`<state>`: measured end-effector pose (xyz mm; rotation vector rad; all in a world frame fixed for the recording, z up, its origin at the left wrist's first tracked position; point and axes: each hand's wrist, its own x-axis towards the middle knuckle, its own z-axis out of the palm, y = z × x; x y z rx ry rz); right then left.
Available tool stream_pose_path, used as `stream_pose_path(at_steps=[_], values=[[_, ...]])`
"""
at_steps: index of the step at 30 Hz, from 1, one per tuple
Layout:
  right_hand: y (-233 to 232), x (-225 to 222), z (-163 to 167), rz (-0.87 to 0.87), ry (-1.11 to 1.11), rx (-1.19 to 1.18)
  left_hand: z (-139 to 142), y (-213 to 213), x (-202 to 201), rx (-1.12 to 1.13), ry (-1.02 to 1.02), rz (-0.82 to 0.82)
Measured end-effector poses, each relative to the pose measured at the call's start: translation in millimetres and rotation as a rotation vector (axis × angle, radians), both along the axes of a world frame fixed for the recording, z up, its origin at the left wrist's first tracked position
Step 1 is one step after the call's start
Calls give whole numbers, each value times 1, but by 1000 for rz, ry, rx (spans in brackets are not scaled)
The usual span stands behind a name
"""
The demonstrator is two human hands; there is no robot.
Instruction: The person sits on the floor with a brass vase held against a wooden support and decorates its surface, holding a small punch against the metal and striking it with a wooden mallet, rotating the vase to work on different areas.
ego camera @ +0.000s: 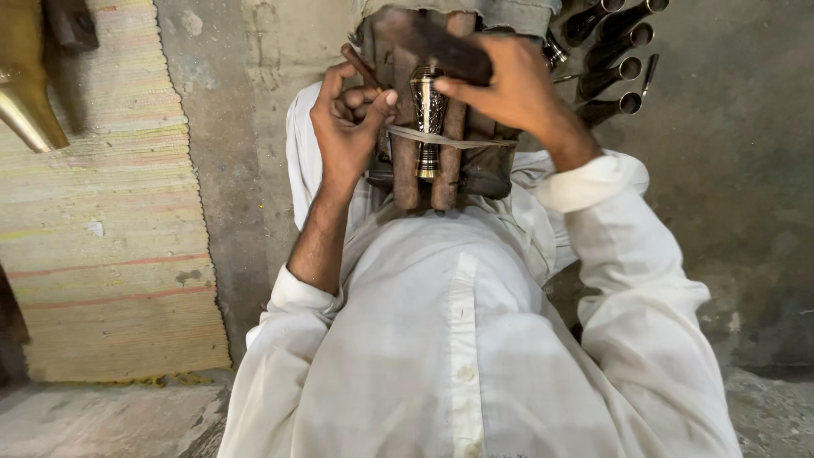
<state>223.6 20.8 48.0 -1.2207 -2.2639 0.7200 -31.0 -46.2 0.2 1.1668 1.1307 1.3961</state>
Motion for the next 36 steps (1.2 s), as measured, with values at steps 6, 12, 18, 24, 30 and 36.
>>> stream_pose_path(at_steps=[6,12,18,24,30,36], values=[[6,-38,8,-104,-174,5,-2,-8,-11,-78,-43,-30],[9,-26,11,-84,-260,-33,-5,3,-4,-38,82,-78],[7,39,29,-4,242,-562,1,18,25,213,352,-175],[-21,77,50,-29,95,-402,10,20,33,248,543,-231],[-26,76,61,-131,-251,133,6,16,33,262,595,-183],[-23,74,81,-87,-438,577,5,17,34,283,626,-168]])
